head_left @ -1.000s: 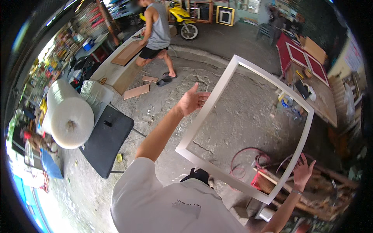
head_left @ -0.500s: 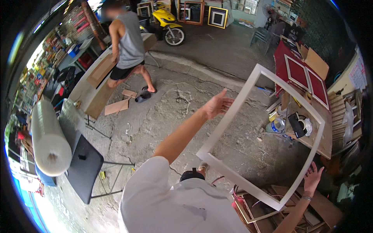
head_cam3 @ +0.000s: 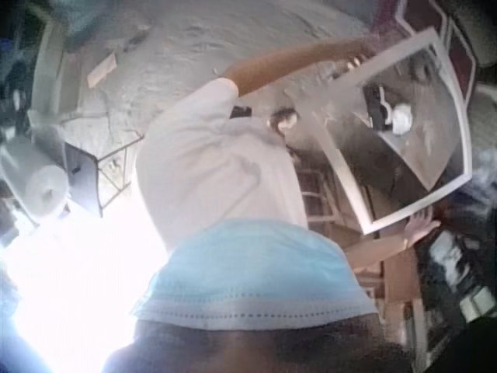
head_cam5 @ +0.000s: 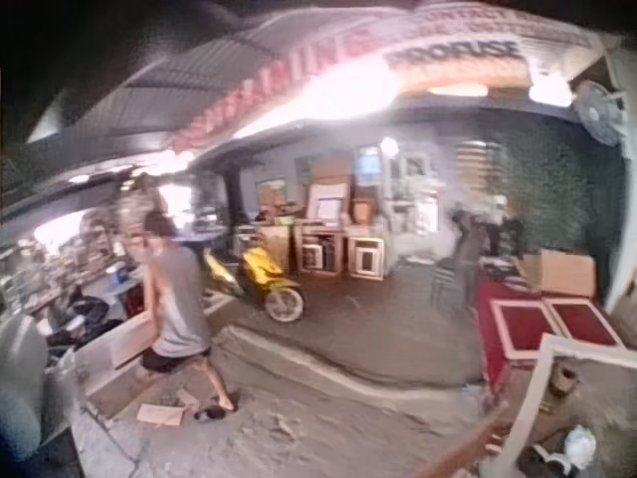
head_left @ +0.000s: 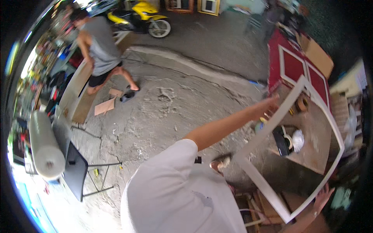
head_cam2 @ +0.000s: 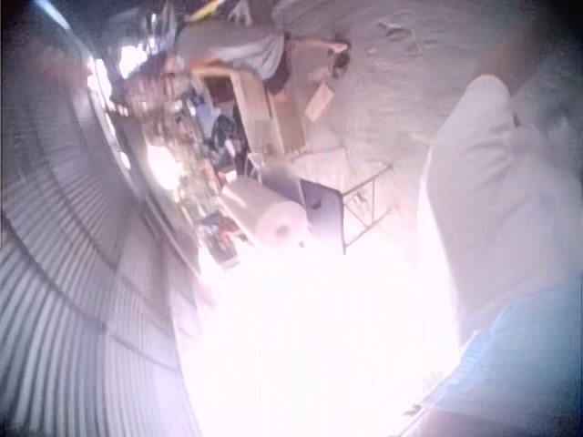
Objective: The person spray paints a wooden frame white using a spray gun, then places it on a table with other frames. The person then picks up another wooden frame and places it on the same table.
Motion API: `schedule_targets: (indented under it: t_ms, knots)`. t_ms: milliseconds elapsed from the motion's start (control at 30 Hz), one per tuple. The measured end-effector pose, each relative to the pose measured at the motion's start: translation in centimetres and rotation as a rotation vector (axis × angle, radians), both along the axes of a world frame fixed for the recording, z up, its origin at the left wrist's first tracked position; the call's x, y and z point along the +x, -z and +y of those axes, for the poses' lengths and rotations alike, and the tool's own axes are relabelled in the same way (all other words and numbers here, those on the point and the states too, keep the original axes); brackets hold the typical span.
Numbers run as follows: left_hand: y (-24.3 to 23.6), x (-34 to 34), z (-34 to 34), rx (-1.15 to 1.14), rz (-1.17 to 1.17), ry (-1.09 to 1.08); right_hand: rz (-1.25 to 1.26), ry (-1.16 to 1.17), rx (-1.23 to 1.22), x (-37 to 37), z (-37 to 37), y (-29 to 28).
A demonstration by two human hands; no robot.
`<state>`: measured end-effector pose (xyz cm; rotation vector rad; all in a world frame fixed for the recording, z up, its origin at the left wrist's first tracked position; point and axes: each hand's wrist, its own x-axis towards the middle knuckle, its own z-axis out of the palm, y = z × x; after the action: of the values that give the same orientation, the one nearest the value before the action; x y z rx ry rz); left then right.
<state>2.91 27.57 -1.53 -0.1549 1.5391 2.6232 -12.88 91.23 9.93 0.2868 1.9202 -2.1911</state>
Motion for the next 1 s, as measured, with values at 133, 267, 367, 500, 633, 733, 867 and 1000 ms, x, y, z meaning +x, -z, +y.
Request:
schedule_targets:
  t_ms: [133,267,367,500,633,733,867,1000]
  knots:
    - [-1.5,-6.5,2.9,-0.032,0.019,0.019,0.043,0.032,0.185,-4.6,3.4,-1.2]
    - [-2.2,-11.9,5.7,0.113,-0.098,0.01,0.063,0.076,0.414,-10.5,1.2,-2.9]
    - [-2.1,-18.1,10.0,0.195,-0.164,0.058,0.038,0.167,0.479,-15.6,5.7,-4.2]
    - [-0.3,-24.5,12.9,0.191,-0.182,0.109,-0.034,0.219,0.545,-20.8,9.6,-3.1]
    - [2.4,-28.7,13.0,0.205,-0.257,0.026,-0.046,0.128,0.526,-28.7,9.2,-0.3]
    - [10.5,-32.0,12.5,0.146,-0.023,0.002,0.187,-0.008,0.173,-38.8,11.9,3.9]
    - [9.1,-34.9,19.9,0.095,-0.099,0.01,-0.048,0.088,0.472,-45.3,10.6,10.7]
    - [10.2,-41.0,27.0,0.14,-0.199,0.008,-0.127,0.182,0.691,-48.4,12.0,9.4]
